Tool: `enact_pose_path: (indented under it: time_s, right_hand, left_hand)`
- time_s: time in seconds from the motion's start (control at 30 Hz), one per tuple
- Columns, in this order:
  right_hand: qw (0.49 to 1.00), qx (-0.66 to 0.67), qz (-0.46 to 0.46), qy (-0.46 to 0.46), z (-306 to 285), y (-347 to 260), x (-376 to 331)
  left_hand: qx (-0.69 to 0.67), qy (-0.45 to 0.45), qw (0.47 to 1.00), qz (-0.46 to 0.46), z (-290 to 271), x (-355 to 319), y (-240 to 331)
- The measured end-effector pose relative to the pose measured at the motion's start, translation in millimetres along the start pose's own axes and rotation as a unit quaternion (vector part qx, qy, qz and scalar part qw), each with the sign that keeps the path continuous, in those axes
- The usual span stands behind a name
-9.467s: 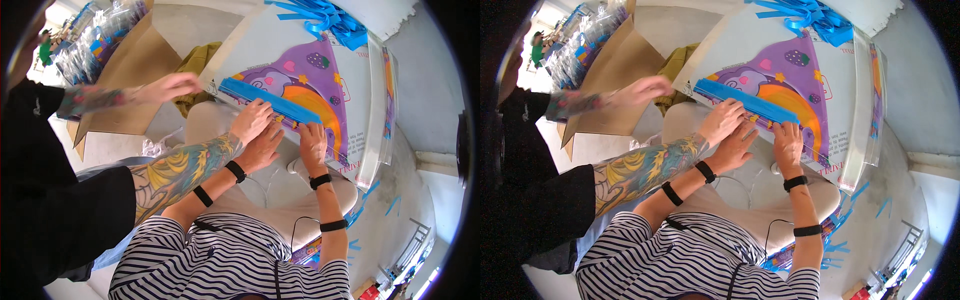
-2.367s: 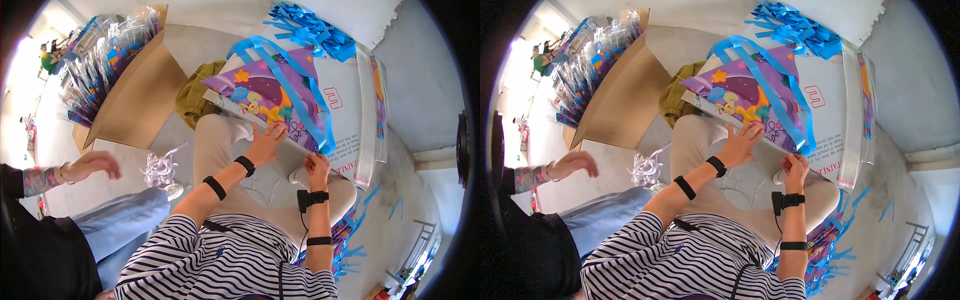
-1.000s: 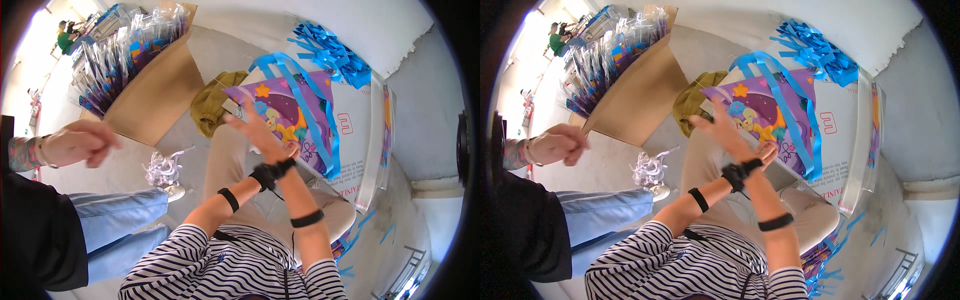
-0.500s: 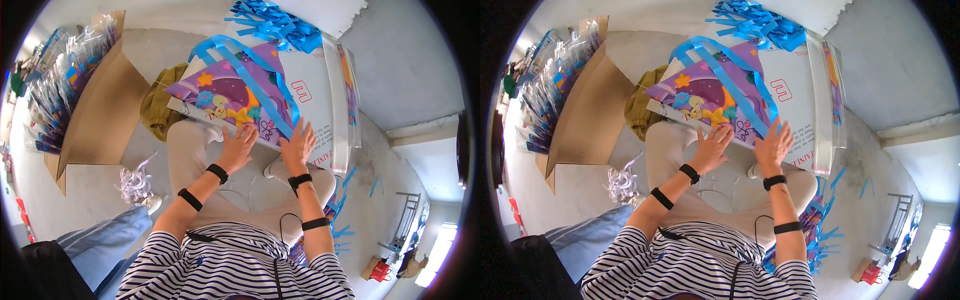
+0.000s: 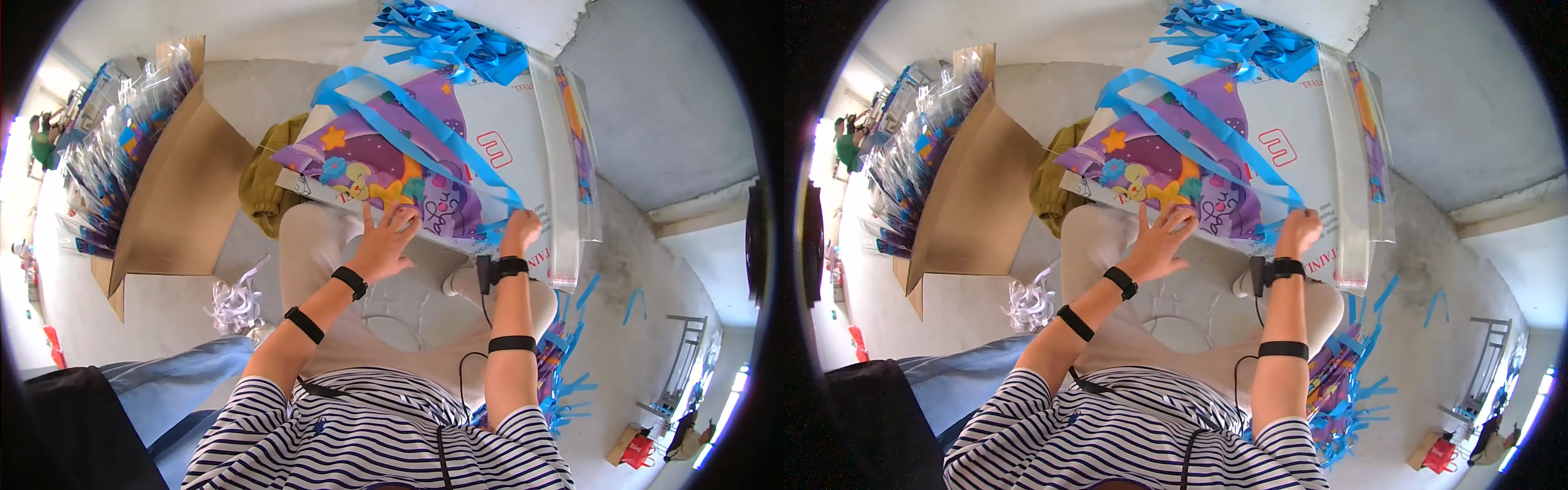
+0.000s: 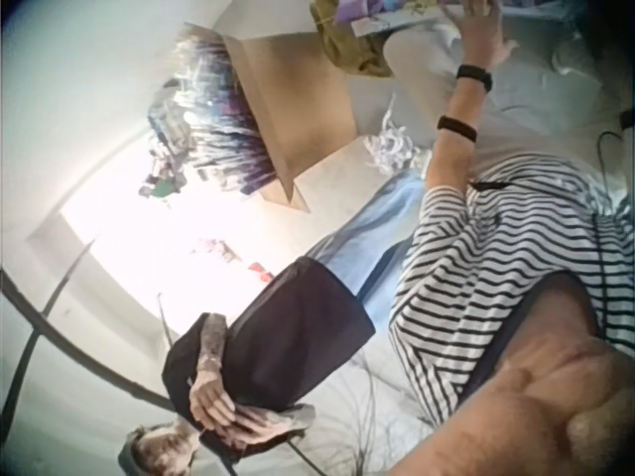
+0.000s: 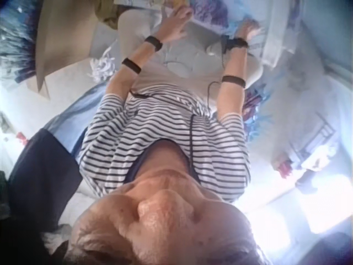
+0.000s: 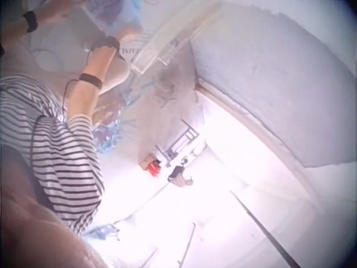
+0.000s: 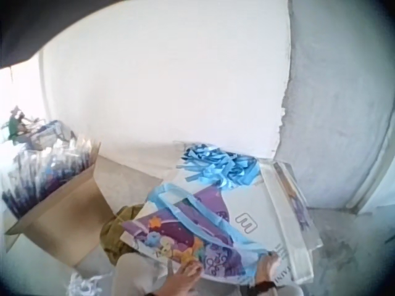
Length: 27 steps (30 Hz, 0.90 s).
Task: Assembling party hats by attaching decorative blue ribbons to the edges.
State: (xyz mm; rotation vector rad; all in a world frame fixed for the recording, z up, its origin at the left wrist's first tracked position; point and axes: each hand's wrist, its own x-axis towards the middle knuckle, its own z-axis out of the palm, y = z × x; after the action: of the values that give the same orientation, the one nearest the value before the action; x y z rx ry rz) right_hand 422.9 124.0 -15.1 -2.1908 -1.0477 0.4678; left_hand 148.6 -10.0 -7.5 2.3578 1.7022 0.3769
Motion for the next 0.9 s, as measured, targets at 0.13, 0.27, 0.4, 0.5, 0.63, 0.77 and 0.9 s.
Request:
enact_pose_path:
  time_s: [0.13, 0.27, 0.4, 0.5, 0.63, 0.77, 0.9]
  right_hand:
    - [0.906, 0.376, 0.1, -0.168, -35, 7, 34]
    - [0.926, 0.003, -0.376, 0.043, -79, 21, 66]
    - [0.911, 0.269, -0.298, -0.093, -120, 8, 117]
    - [0.779, 0.59, -0.001, -0.213, -144, -49, 98]
    - [0.842, 0.385, -0.291, -0.239, -131, -72, 44]
    - [0.811, 0.36, -0.219, -0.407, -83, -114, -30]
    - [0.793, 0.171, -0.402, -0.425, -95, -131, -66]
  left_hand:
    - [-0.012, -0.01, 1.0, -0.002, -1, 4, 5]
    - [-0.019, -0.011, 1.0, -0.003, 3, 15, 23]
    - [-0.02, -0.001, 1.0, 0.018, 17, 28, 46]
    - [-0.019, -0.017, 1.0, 0.01, 20, 33, 55]
    - [-0.277, 0.0, 0.961, 0.019, -7, 47, 82]
    - [-0.454, 0.086, 0.885, 0.053, -11, 68, 99]
    - [-0.678, -0.115, 0.722, -0.073, -40, 91, 82]
